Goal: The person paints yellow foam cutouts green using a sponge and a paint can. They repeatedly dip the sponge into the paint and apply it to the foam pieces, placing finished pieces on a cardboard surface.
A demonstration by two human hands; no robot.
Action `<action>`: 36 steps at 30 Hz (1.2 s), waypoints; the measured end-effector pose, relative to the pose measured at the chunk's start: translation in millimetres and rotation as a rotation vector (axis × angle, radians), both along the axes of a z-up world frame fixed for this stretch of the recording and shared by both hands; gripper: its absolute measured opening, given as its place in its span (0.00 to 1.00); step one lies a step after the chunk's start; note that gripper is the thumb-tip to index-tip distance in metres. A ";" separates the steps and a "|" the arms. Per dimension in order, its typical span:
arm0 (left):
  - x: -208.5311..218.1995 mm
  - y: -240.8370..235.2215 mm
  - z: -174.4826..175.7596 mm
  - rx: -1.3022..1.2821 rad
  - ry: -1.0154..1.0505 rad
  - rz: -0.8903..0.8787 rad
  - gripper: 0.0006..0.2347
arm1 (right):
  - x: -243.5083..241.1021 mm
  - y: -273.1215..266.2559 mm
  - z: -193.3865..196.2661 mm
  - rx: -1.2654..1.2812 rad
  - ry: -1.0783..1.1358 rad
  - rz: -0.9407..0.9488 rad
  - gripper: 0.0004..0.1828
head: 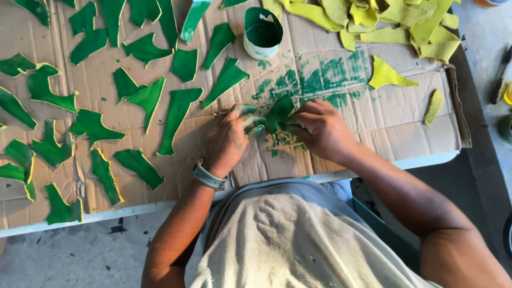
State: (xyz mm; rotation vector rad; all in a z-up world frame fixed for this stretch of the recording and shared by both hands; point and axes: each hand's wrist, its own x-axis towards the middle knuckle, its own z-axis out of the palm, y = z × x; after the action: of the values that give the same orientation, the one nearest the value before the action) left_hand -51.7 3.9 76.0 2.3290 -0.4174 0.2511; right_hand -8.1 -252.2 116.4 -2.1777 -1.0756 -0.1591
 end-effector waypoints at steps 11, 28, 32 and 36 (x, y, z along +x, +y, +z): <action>2.2 -7.8 9.5 0.025 0.133 0.027 0.16 | 26.1 16.6 -14.1 -0.166 -0.107 0.009 0.04; -5.4 -15.4 0.0 0.082 -0.007 0.053 0.21 | 31.4 19.1 -14.4 -0.151 -0.253 -0.117 0.04; -2.1 -16.8 0.1 0.030 0.144 0.046 0.17 | 36.6 3.7 -12.2 -0.180 -0.175 -0.090 0.02; -4.6 -16.2 -2.3 0.078 0.049 0.068 0.17 | 41.0 -4.6 -6.6 -0.146 -0.168 -0.177 0.05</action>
State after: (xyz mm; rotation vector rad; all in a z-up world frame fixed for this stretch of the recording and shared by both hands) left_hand -56.4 -12.2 73.7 2.4233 -0.3302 0.2137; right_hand 32.9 -256.8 109.8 -2.4260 -1.0112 -0.3593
